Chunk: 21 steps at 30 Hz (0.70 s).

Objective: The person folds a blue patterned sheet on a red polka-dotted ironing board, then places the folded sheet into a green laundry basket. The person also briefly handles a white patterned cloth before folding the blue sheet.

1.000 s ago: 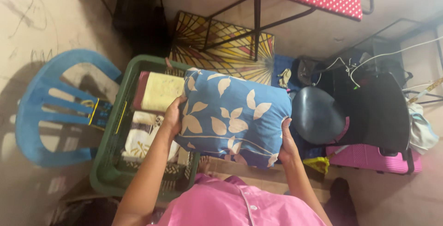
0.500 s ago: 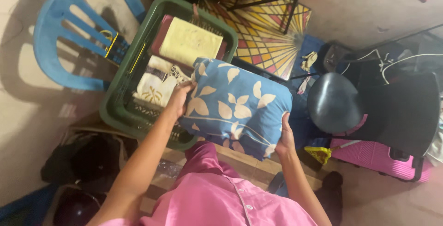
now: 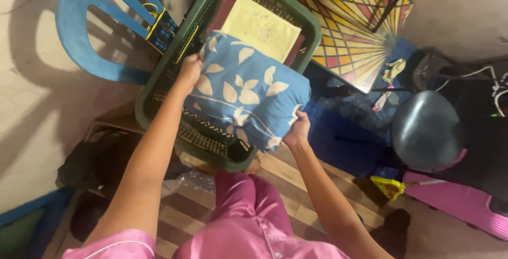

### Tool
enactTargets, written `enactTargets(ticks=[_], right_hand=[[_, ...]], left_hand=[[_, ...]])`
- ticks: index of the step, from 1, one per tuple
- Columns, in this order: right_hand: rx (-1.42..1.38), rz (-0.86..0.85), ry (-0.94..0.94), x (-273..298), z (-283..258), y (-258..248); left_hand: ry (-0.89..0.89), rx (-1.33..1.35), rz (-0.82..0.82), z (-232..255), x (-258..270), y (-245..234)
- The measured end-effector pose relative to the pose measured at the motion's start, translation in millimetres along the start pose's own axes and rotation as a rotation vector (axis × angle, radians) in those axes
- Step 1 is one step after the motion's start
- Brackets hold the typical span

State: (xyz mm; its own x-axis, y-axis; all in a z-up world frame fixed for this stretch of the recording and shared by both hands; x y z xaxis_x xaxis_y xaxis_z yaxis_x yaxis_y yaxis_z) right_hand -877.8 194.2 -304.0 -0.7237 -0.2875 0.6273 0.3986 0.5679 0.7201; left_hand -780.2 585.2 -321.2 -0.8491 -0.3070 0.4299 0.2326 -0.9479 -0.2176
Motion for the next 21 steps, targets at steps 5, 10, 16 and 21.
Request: enactTargets(ticks=[5, 10, 16, 21], right_hand=[[0.061, 0.132, -0.035, -73, 50, -9], [0.087, 0.254, -0.076, -129, 74, -29], [0.362, 0.670, -0.423, -131, 49, -38], [0.468, 0.699, -0.422, -117, 55, -23]], left_hand=[[0.057, 0.163, -0.039, -31, -62, -20], [0.185, -0.162, 0.115, -68, -100, -23], [0.537, -0.460, 0.406, -74, -91, -31], [0.437, -0.539, 0.419, -71, -70, -40]])
Point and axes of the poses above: each hand's wrist, its own x-axis away from the middle knuckle, its own y-axis out of the palm, z = x × y, the point moved 10 cm from there along -x, towards the middle knuckle, and after that the axes turned 6 degrees about -y, right-handed, at the moved point
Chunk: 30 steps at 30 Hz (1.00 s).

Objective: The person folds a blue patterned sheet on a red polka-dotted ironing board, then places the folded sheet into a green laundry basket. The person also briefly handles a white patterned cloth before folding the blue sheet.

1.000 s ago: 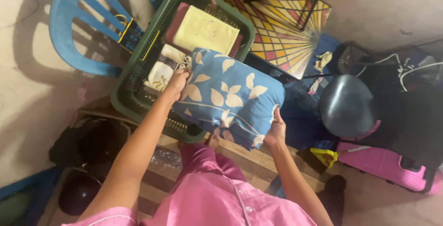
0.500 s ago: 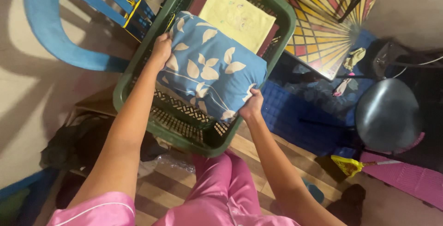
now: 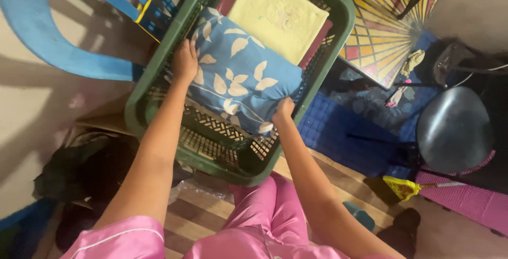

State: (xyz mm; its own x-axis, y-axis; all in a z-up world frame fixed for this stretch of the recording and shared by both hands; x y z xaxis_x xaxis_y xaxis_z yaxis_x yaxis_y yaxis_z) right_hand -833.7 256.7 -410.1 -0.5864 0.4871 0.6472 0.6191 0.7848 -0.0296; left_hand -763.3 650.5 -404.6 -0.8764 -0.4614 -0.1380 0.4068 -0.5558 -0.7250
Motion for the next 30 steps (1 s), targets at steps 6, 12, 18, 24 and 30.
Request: enactTargets(ticks=[6, 12, 18, 24, 30], right_hand=[[0.143, -0.022, -0.058, -9, 11, -15], [0.603, -0.101, -0.785, 48, -24, -14], [1.142, -0.513, -0.824, 108, 13, -3], [1.294, -0.393, -0.887, 73, 38, -5], [1.644, -0.586, -1.020, 67, 73, 4]], left_hand=[[0.008, 0.093, 0.000, 12, 10, -29], [0.088, 0.160, -0.105, 51, 29, -51], [0.095, -0.184, -0.626, 37, 72, -54], [0.239, -0.424, -0.533, -1, 65, -31], [0.081, -0.621, -0.473, 5, 75, -25]])
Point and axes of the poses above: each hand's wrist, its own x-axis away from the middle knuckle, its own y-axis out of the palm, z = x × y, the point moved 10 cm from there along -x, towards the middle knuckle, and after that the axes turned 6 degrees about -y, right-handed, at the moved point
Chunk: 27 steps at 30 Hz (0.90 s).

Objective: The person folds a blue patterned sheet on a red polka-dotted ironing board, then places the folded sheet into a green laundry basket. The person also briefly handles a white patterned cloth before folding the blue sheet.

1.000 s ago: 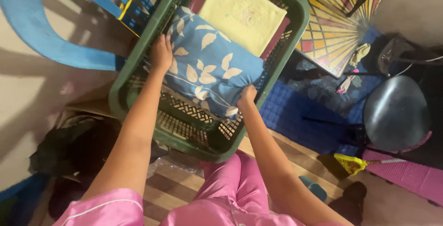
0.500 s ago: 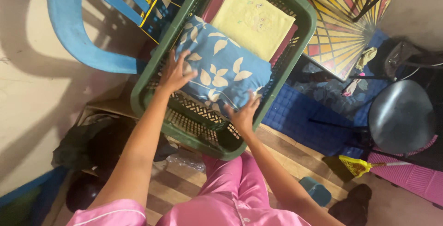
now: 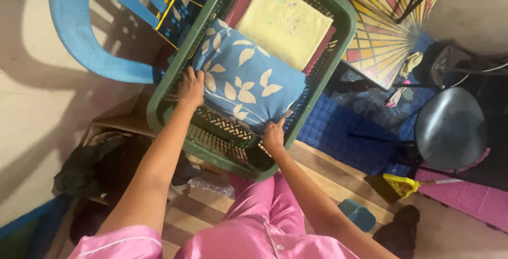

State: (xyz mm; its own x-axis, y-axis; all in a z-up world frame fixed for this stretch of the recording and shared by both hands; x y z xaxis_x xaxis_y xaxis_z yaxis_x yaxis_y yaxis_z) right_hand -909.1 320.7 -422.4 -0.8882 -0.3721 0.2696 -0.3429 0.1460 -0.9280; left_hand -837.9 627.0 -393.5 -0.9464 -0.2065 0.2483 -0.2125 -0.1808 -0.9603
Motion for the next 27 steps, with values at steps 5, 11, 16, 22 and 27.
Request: enactTargets(ticks=[5, 11, 16, 22, 27], right_hand=[[-0.187, 0.011, 0.192, -29, 39, -39], [-0.070, 0.157, -0.011, -96, 39, -121], [-0.075, -0.090, 0.076, -110, 51, -78], [-0.141, -0.163, 0.125, -106, 58, -41], [-0.116, 0.051, 0.136, -139, 70, -102]], left_hand=[[-0.162, -0.301, -0.550, 24, -7, -7], [0.334, -0.151, -0.182, 123, -86, -62], [0.430, -0.229, -0.291, 118, -102, -11], [0.421, -0.233, -0.317, 110, -101, 0], [0.264, -0.168, -0.371, 146, -130, -17]])
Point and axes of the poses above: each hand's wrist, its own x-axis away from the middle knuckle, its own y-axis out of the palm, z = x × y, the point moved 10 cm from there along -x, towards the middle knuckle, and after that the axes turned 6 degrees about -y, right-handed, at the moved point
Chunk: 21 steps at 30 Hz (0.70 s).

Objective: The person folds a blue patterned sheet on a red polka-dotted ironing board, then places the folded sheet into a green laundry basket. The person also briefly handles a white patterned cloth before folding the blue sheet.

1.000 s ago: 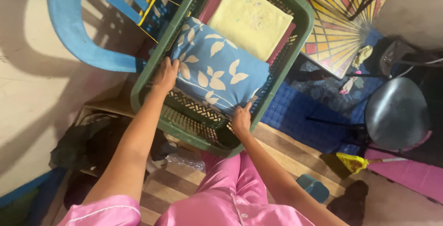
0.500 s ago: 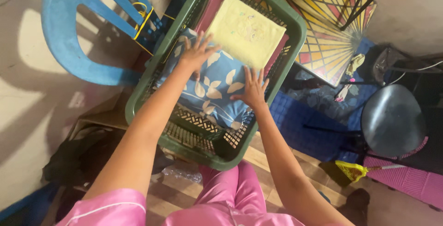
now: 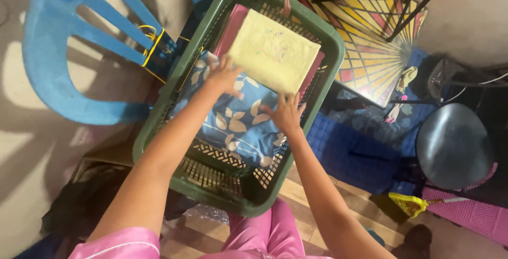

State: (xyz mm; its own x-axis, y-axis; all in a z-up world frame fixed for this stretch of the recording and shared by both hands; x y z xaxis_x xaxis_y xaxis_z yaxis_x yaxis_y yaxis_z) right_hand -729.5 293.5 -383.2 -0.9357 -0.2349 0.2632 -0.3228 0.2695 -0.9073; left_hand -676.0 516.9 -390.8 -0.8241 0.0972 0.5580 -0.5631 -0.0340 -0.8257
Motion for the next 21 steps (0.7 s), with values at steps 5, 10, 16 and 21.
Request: enactTargets(ticks=[5, 10, 16, 21], right_hand=[[0.005, 0.316, -0.114, -49, -4, -61], [-0.020, 0.284, -0.139, -103, 17, -29], [-0.105, 0.352, -0.224, -122, 33, -9], [-0.045, 0.263, -0.001, -90, 13, -24]], left_hand=[[0.268, 0.121, 0.642, 54, -26, -68], [0.201, 0.148, 0.612, 33, -79, -50], [0.066, 0.042, 0.516, 16, -103, -33], [0.082, 0.099, 0.567, 23, -64, -52]])
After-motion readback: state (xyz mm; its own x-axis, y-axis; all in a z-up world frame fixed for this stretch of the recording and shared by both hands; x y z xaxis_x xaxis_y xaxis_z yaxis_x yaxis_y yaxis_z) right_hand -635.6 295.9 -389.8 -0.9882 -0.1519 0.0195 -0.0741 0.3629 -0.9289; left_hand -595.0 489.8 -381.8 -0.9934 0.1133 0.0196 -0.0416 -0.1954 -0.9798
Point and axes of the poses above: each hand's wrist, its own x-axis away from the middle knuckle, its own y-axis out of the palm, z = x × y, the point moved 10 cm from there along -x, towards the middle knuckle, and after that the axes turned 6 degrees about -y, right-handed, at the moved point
